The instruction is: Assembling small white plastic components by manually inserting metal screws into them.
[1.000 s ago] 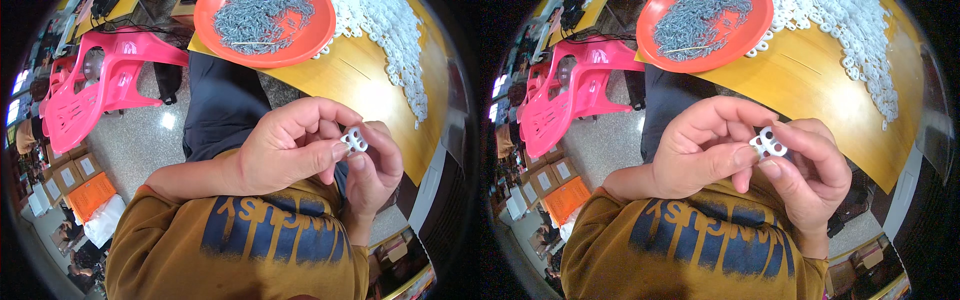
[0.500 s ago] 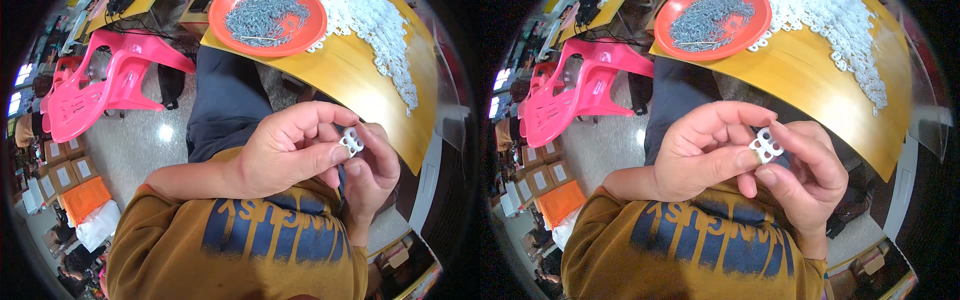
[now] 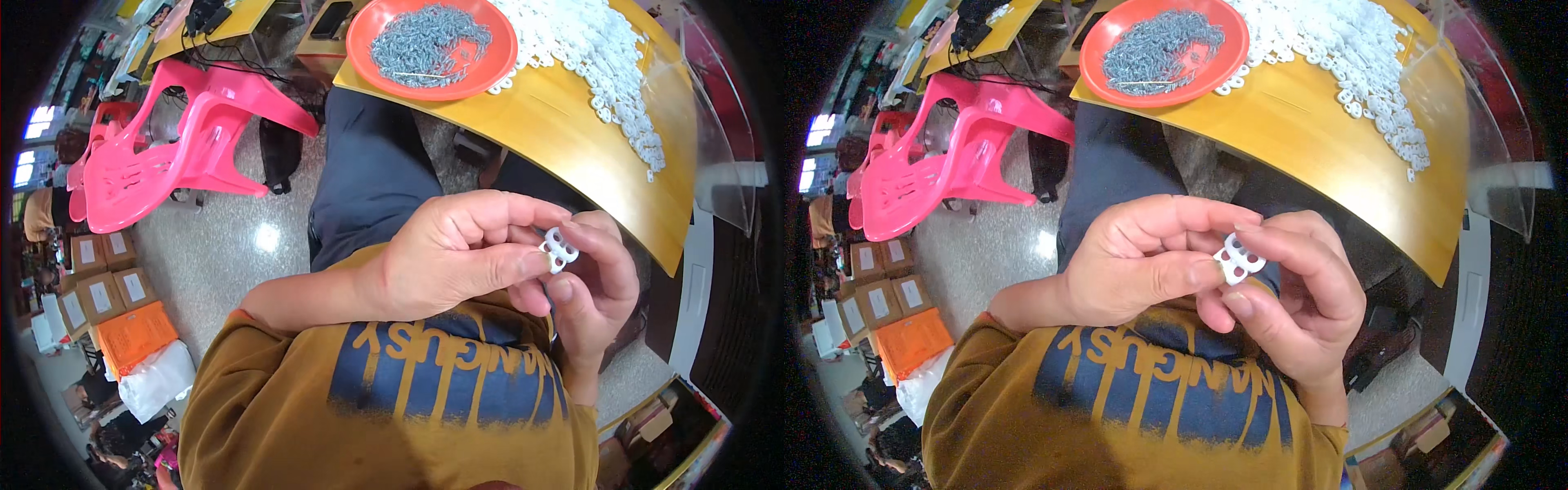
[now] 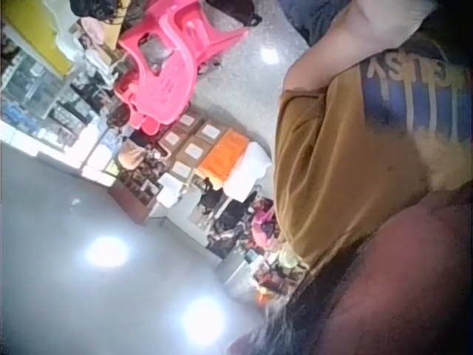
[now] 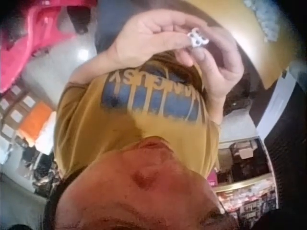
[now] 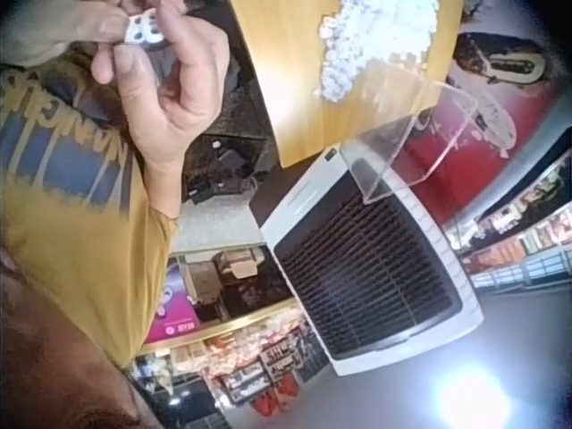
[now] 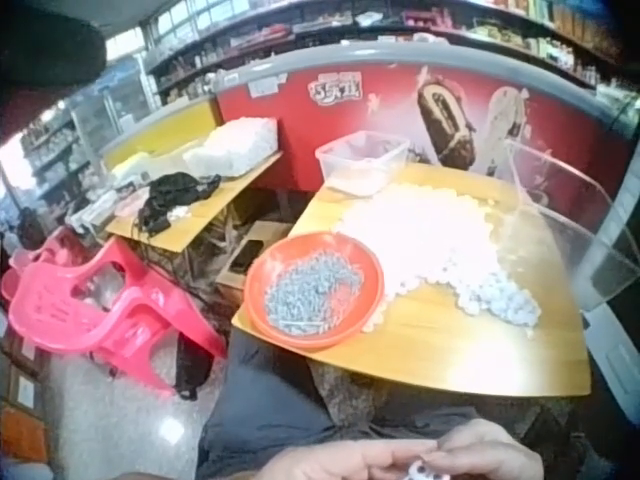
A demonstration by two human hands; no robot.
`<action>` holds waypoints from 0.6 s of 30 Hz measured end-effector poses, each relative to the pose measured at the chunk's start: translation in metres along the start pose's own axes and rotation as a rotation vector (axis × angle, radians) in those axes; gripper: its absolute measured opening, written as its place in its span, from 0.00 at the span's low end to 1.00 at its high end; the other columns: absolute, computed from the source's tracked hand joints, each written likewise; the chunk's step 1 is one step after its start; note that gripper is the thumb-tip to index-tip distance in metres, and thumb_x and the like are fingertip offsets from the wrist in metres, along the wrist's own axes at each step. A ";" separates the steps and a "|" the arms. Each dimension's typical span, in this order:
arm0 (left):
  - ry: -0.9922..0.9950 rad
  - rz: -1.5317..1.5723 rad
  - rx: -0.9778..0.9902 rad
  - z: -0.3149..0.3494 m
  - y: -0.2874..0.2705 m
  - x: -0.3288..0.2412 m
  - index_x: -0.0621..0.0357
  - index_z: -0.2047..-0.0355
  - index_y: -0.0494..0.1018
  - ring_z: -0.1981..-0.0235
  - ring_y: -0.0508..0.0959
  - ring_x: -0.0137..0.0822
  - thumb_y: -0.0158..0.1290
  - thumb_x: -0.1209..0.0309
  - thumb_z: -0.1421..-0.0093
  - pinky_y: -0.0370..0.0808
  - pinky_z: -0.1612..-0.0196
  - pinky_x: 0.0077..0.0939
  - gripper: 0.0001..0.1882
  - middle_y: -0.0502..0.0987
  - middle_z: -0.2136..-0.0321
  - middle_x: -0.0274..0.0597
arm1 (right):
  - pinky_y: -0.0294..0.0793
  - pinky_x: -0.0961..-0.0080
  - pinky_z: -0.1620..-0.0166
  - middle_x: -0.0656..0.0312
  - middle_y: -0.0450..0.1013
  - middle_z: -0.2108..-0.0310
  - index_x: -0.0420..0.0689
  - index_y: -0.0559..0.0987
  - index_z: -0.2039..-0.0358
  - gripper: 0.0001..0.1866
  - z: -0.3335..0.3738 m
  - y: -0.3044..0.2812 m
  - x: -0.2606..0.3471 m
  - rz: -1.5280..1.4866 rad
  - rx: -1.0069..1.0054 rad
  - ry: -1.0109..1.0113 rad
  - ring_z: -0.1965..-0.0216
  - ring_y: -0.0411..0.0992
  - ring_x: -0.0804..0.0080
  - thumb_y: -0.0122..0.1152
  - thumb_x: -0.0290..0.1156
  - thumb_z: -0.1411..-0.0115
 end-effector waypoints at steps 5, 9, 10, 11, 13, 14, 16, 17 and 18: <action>0.050 -0.015 0.025 -0.003 0.000 0.001 0.66 0.49 0.58 0.68 0.76 0.30 0.44 0.78 0.42 0.73 0.64 0.20 0.20 0.71 0.61 0.47 | 0.62 0.81 0.63 0.56 0.67 0.67 0.34 0.71 0.61 0.18 -0.003 0.000 0.001 0.072 0.018 -0.033 0.67 0.64 0.72 0.61 0.22 0.56; 0.055 0.019 0.010 -0.002 0.002 0.004 0.65 0.50 0.59 0.68 0.75 0.29 0.45 0.78 0.42 0.73 0.64 0.19 0.19 0.71 0.62 0.46 | 0.62 0.81 0.63 0.57 0.66 0.67 0.35 0.71 0.62 0.17 0.000 0.003 0.000 0.053 0.003 -0.025 0.67 0.63 0.73 0.60 0.23 0.55; 0.093 -0.003 0.013 -0.002 0.001 0.006 0.64 0.50 0.59 0.67 0.74 0.29 0.45 0.78 0.42 0.73 0.64 0.19 0.19 0.71 0.63 0.45 | 0.62 0.81 0.63 0.57 0.66 0.68 0.35 0.71 0.62 0.17 0.001 0.004 0.001 0.050 -0.023 -0.028 0.67 0.63 0.73 0.59 0.24 0.54; 0.131 -0.024 0.016 -0.002 0.001 0.006 0.63 0.50 0.60 0.67 0.73 0.28 0.45 0.78 0.42 0.72 0.64 0.19 0.19 0.70 0.63 0.44 | 0.62 0.81 0.63 0.57 0.66 0.68 0.35 0.70 0.62 0.16 0.002 0.005 0.001 0.046 -0.049 -0.032 0.67 0.63 0.73 0.59 0.24 0.53; 0.153 -0.036 0.026 -0.001 0.002 0.007 0.63 0.50 0.60 0.67 0.73 0.28 0.44 0.78 0.42 0.72 0.64 0.19 0.18 0.70 0.64 0.43 | 0.62 0.81 0.63 0.57 0.66 0.68 0.35 0.70 0.62 0.16 0.003 0.005 0.002 0.066 -0.032 -0.049 0.67 0.63 0.73 0.58 0.25 0.53; 0.173 -0.048 0.035 0.000 0.003 0.007 0.62 0.51 0.60 0.66 0.72 0.28 0.44 0.79 0.42 0.72 0.63 0.20 0.18 0.70 0.64 0.43 | 0.62 0.81 0.63 0.57 0.66 0.68 0.35 0.70 0.61 0.16 0.003 0.005 0.002 0.086 -0.016 -0.063 0.67 0.62 0.73 0.58 0.25 0.52; 0.184 -0.052 0.051 0.001 0.003 0.006 0.62 0.51 0.60 0.66 0.72 0.28 0.44 0.79 0.43 0.72 0.64 0.20 0.18 0.70 0.63 0.43 | 0.62 0.81 0.64 0.57 0.66 0.68 0.34 0.70 0.61 0.17 0.005 0.006 0.001 0.075 -0.023 -0.070 0.67 0.62 0.73 0.58 0.26 0.52; 0.192 -0.055 0.068 0.001 0.004 0.005 0.62 0.52 0.59 0.65 0.72 0.28 0.44 0.80 0.43 0.72 0.64 0.20 0.17 0.70 0.63 0.43 | 0.62 0.81 0.64 0.57 0.66 0.68 0.34 0.70 0.61 0.17 0.006 0.006 0.000 0.066 -0.033 -0.075 0.67 0.63 0.73 0.58 0.27 0.52; 0.192 -0.054 0.067 0.001 0.004 0.005 0.62 0.52 0.59 0.65 0.72 0.28 0.44 0.80 0.43 0.72 0.64 0.20 0.17 0.70 0.63 0.43 | 0.62 0.81 0.64 0.57 0.66 0.68 0.34 0.70 0.61 0.17 0.006 0.006 -0.001 0.066 -0.032 -0.074 0.67 0.63 0.73 0.58 0.27 0.52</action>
Point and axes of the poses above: each hand's wrist, its own z-axis away from the middle knuckle, its own y-axis out of the palm, x = y × z, the point moved 3 cm from there along -z, towards the middle knuckle
